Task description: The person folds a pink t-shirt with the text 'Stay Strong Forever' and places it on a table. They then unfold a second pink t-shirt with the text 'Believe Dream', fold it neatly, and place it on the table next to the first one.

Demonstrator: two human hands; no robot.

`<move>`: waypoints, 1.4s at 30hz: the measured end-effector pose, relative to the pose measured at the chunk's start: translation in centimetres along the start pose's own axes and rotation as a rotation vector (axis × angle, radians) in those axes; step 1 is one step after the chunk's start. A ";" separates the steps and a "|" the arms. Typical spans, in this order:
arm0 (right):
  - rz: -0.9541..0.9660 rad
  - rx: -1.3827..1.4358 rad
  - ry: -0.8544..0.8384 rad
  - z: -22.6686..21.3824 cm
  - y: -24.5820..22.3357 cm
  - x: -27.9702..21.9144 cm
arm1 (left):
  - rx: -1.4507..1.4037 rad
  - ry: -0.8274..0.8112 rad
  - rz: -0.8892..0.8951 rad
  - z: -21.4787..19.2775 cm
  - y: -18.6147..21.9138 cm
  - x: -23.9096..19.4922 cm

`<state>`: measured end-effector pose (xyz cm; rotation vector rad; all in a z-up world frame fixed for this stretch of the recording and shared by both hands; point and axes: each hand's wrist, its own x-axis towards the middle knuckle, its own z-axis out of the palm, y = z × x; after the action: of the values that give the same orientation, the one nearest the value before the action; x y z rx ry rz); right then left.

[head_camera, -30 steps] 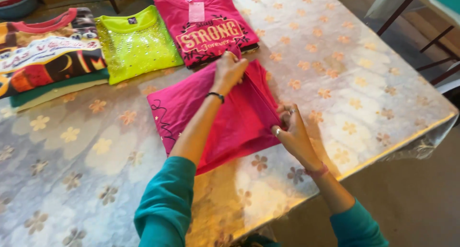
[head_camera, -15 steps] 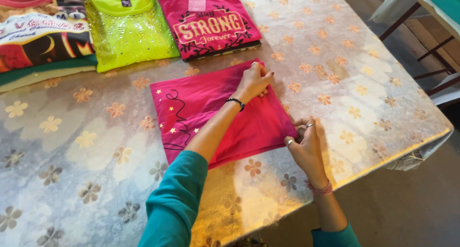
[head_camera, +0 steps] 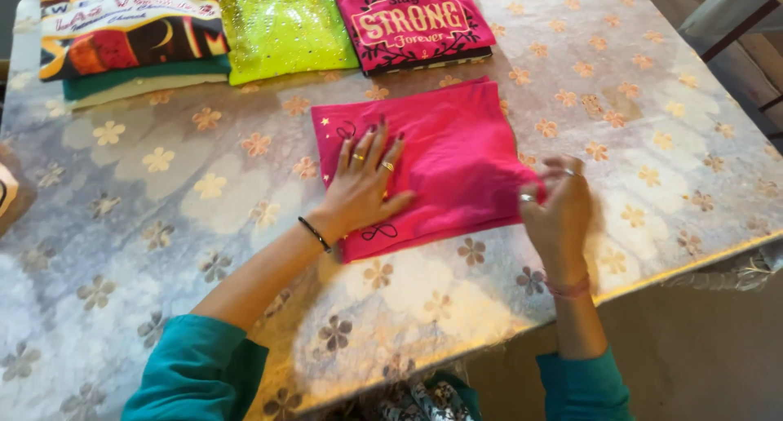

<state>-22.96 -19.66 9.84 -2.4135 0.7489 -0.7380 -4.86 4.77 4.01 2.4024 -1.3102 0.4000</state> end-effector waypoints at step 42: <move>0.180 -0.161 -0.307 0.4 7.9 5.0 | -0.150 0.084 -0.688 2.5 -9.6 3.9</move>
<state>-21.98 -28.40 6.60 -2.4801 0.9097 -0.2355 5.45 5.54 1.66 2.4823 -0.4012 0.1885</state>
